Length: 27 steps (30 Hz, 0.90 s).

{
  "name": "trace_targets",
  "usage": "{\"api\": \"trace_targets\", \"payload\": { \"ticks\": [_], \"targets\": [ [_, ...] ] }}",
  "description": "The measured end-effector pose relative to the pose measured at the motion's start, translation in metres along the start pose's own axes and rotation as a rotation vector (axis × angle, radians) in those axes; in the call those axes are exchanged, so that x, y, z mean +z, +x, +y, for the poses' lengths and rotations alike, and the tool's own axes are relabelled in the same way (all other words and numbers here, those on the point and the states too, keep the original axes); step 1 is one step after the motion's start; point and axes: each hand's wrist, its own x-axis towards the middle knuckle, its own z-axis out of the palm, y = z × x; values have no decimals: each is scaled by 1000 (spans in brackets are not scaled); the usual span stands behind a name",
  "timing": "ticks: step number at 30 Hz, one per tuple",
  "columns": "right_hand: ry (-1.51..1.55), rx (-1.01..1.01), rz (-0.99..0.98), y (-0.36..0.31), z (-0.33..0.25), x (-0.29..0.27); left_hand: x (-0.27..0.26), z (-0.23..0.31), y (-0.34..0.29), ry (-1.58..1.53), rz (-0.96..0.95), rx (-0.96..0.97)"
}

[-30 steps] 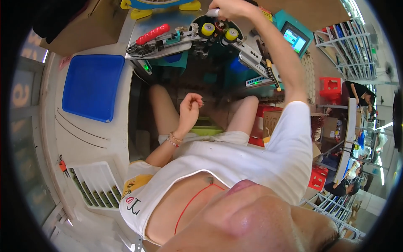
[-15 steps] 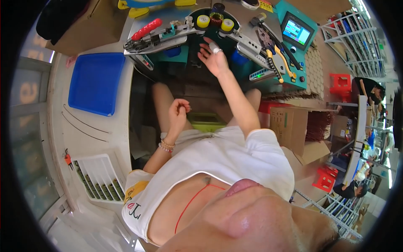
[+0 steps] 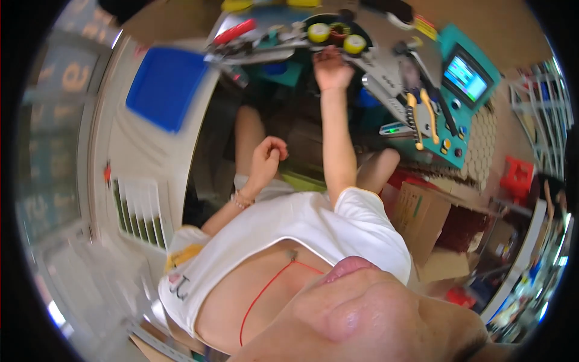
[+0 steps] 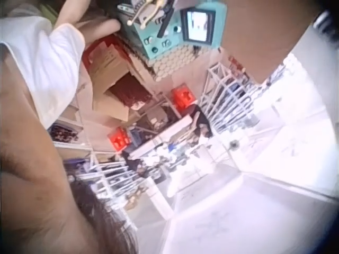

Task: The person processes and assembles electrical wires and connectors using a specialized wire processing machine and pliers.

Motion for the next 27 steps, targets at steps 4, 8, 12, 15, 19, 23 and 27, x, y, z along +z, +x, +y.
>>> {"api": "trace_targets", "payload": {
  "ticks": [4,8,12,15,19,23,27],
  "targets": [
    [40,8,-48,2,-3,9,-25,39,-20,17,82,119],
    [-233,43,203,-18,-41,8,-115,94,-13,188,471,296],
    [-443,378,287,-99,-47,-6,-318,125,18,1034,1218,503],
    [-744,511,319,-167,-30,-12,-443,110,8,1176,1402,-252],
    [-1201,406,467,-252,-44,-9,-475,69,58,1044,1241,-399],
    [-1372,452,332,-269,-37,2,-583,97,-25,1695,1378,-298],
    [-1676,348,288,-299,-44,37,-390,134,79,909,1117,672]
  ]
}}
